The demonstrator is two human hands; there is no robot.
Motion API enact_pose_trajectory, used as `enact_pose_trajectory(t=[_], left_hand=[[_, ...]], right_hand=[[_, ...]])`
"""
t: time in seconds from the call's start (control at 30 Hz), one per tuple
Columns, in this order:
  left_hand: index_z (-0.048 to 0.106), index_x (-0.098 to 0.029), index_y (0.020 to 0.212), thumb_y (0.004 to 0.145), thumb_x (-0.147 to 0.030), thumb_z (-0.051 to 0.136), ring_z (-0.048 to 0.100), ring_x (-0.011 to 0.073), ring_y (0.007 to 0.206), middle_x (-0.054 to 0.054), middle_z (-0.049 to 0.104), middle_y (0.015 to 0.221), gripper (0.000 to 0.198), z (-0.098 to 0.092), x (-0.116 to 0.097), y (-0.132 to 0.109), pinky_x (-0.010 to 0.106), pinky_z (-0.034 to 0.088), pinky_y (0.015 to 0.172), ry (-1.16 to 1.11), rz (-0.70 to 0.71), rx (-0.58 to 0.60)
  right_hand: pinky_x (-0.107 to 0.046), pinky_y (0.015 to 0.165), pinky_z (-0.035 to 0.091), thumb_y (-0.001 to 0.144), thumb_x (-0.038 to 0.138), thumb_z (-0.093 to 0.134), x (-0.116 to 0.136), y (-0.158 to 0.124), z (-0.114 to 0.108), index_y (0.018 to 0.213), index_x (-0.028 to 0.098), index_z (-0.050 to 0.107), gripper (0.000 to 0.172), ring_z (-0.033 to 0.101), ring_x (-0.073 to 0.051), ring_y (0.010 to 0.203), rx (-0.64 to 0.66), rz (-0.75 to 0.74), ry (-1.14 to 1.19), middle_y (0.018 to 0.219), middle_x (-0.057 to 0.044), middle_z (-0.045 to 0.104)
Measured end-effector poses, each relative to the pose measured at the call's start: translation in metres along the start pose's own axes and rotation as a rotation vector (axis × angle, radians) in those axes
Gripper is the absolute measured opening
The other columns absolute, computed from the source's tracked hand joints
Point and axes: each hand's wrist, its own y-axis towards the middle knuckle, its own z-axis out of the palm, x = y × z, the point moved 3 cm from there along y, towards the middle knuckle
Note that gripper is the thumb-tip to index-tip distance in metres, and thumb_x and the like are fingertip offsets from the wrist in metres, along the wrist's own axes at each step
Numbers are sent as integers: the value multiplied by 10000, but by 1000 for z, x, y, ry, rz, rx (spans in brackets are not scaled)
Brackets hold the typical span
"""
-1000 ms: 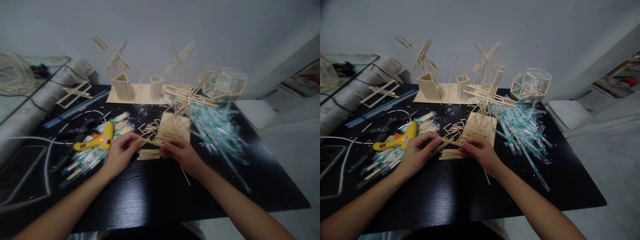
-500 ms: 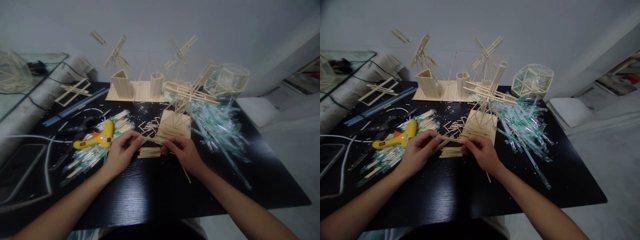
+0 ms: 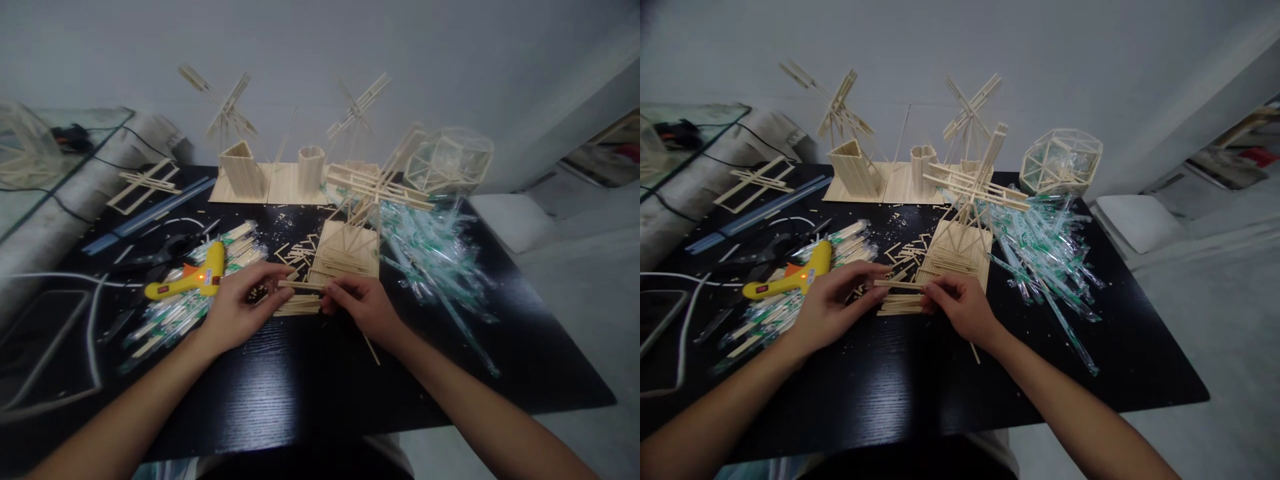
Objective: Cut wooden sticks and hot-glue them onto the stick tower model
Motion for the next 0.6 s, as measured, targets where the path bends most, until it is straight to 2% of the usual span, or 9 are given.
enact_pose_trajectory(t=[0.1, 0.17, 0.37, 0.47, 0.6], left_hand=[[759, -227, 1028, 904, -251, 752, 696, 132, 770, 16, 772, 911, 127, 2, -3, -1, 247, 539, 731, 71, 126, 2], [757, -221, 996, 913, -230, 742, 714, 133, 804, 19, 783, 931, 85, 3, -4, -1, 245, 549, 751, 78, 153, 5], [757, -220, 1021, 931, -239, 721, 718, 139, 802, 22, 786, 917, 99, 3, -2, 0, 249, 556, 737, 80, 146, -16], [761, -222, 1016, 934, -255, 715, 711, 144, 787, 20, 778, 893, 99, 4, 0, -1, 255, 552, 722, 73, 112, -31], [760, -222, 1016, 936, -286, 713, 709, 152, 789, 25, 779, 899, 113, 5, 1, -2, 266, 551, 727, 62, 50, -30]], right_hand=[[-269, 615, 600, 838, 530, 780, 1, -1, 1, 787, 172, 748, 363, 691, -136, 583, 31, 23, 6, 684, -21, 748], [-262, 607, 595, 837, 525, 784, 4, -2, 0, 767, 170, 749, 363, 684, -132, 576, 37, 34, 20, 671, -18, 741], [-266, 648, 605, 904, 508, 719, 8, -2, 0, 750, 161, 763, 382, 703, -139, 614, 15, -15, -19, 690, -37, 752], [-281, 683, 624, 820, 460, 815, 4, -2, 0, 813, 181, 767, 283, 739, -162, 676, -36, -42, -42, 740, -28, 776], [-318, 763, 646, 723, 397, 896, 0, -4, 0, 851, 206, 768, 263, 770, -191, 761, -94, -74, -93, 836, -33, 803]])
